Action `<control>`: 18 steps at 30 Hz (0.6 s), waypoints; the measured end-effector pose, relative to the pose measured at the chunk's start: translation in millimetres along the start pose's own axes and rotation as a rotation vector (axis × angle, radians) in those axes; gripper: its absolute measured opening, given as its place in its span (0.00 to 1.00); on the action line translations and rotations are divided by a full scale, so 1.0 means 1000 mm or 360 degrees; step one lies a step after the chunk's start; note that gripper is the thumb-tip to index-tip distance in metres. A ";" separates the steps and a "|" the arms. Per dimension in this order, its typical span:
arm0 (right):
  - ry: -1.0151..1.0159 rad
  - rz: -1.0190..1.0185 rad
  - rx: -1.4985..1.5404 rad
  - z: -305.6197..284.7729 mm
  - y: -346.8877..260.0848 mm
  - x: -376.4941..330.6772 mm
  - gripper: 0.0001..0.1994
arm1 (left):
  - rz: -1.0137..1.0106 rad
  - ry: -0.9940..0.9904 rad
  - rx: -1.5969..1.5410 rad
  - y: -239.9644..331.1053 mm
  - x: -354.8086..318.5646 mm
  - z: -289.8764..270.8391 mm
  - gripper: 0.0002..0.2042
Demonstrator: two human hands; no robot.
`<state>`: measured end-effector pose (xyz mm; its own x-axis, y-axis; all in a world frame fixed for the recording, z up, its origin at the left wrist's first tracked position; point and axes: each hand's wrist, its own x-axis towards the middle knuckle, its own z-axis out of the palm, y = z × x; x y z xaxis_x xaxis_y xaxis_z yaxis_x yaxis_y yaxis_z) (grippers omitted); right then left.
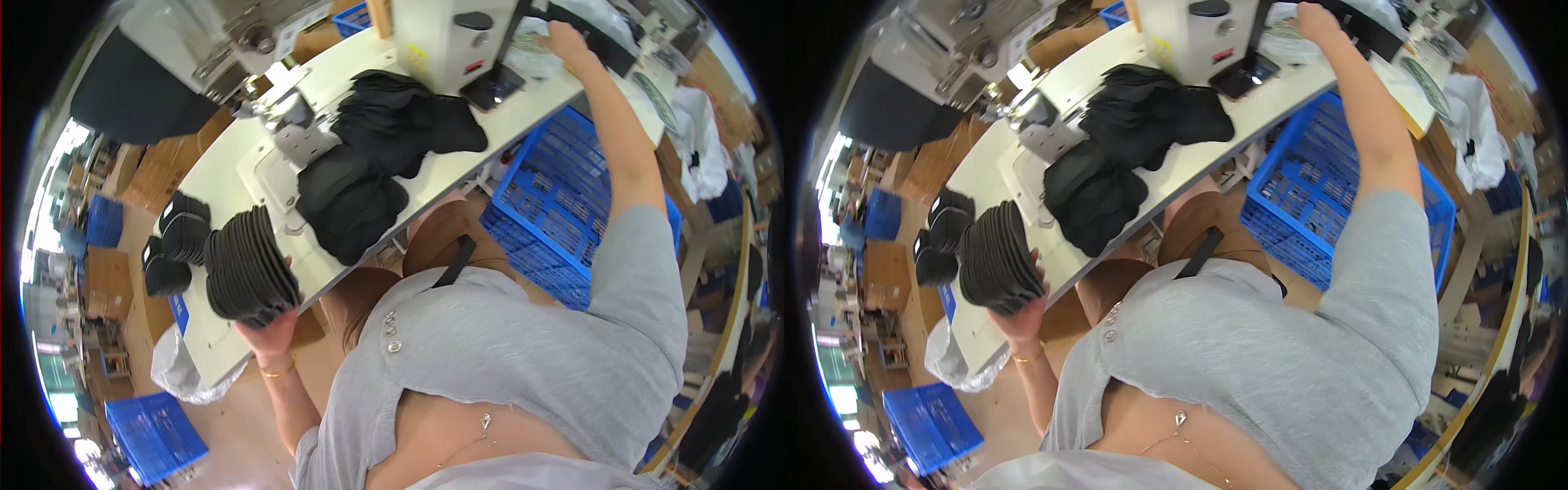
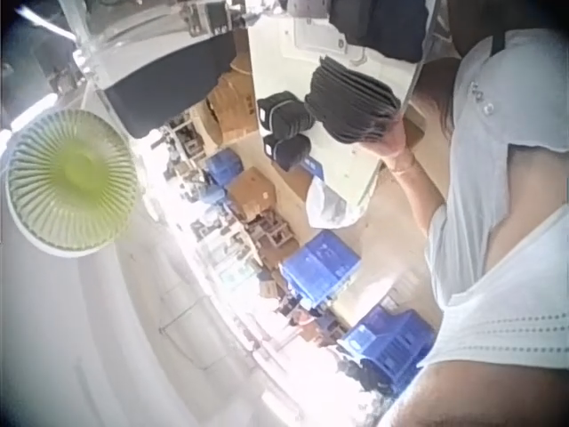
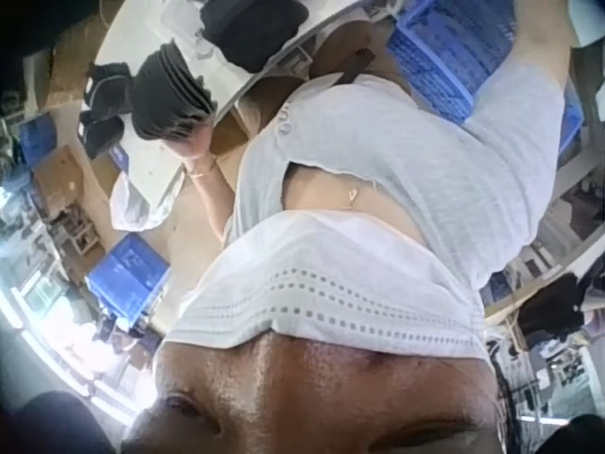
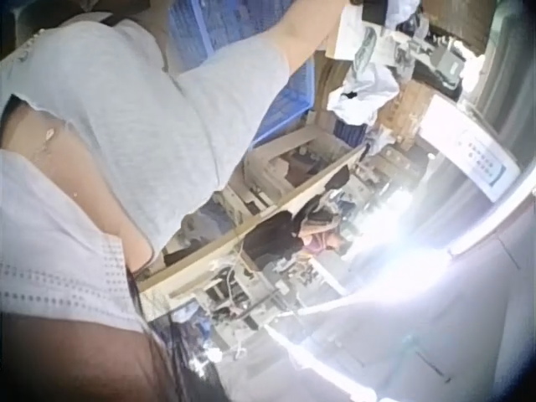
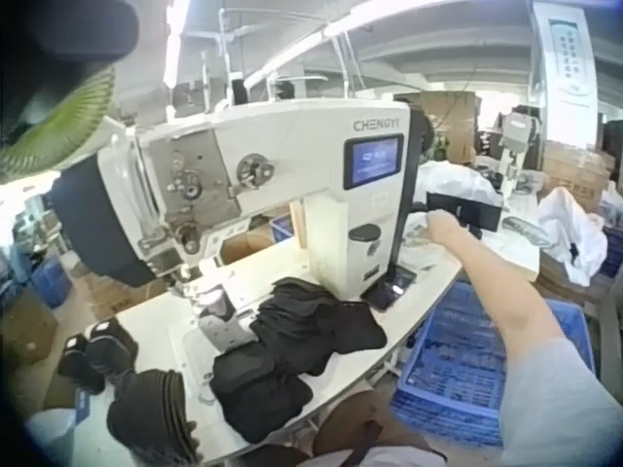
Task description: Stitch or assemble shoe components using an industrial sewing machine.
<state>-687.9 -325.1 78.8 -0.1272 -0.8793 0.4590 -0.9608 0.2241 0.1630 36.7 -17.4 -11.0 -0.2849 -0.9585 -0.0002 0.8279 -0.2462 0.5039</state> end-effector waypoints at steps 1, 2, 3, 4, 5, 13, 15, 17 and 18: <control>-0.0052 -0.0062 -0.0038 -0.014 -0.033 0.006 0.21 | 0.0098 0.0053 -0.0061 -0.008 -0.004 0.006 0.37; 0.0056 -0.0379 0.0100 -0.051 -0.086 -0.007 0.21 | 0.0229 0.0116 -0.0125 -0.019 -0.016 0.013 0.36; -0.0687 -0.0216 0.0629 -0.133 -0.155 -0.042 0.20 | 0.0293 0.0060 -0.0209 -0.022 -0.018 0.014 0.36; -0.0844 -0.0575 0.1555 -0.154 -0.191 -0.077 0.19 | 0.0366 0.0002 -0.0258 -0.026 -0.020 0.021 0.35; -0.0951 -0.0825 0.1875 -0.175 -0.226 -0.112 0.19 | 0.0414 0.0036 -0.0265 -0.033 -0.014 0.031 0.35; -0.2871 -0.0536 0.2977 -0.219 -0.423 -0.248 0.26 | -0.0290 -0.0504 -0.0933 -0.082 -0.001 0.044 0.34; -0.2854 -0.0532 0.3169 -0.220 -0.444 -0.245 0.27 | -0.0092 -0.0069 -0.0414 -0.065 -0.015 0.034 0.36; -0.2326 -0.0708 0.3343 -0.223 -0.454 -0.245 0.32 | 0.0453 0.0884 0.0746 -0.034 -0.020 0.024 0.42; -0.2322 -0.0674 0.3343 -0.222 -0.457 -0.248 0.32 | 0.0310 0.0604 0.0267 -0.006 -0.031 0.019 0.43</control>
<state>-162.3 -115.9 84.1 0.8356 -0.5487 -0.0269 0.2063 0.3589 -0.9103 31.5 16.7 2.0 0.0914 -0.9771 -0.1919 0.7499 -0.0593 0.6589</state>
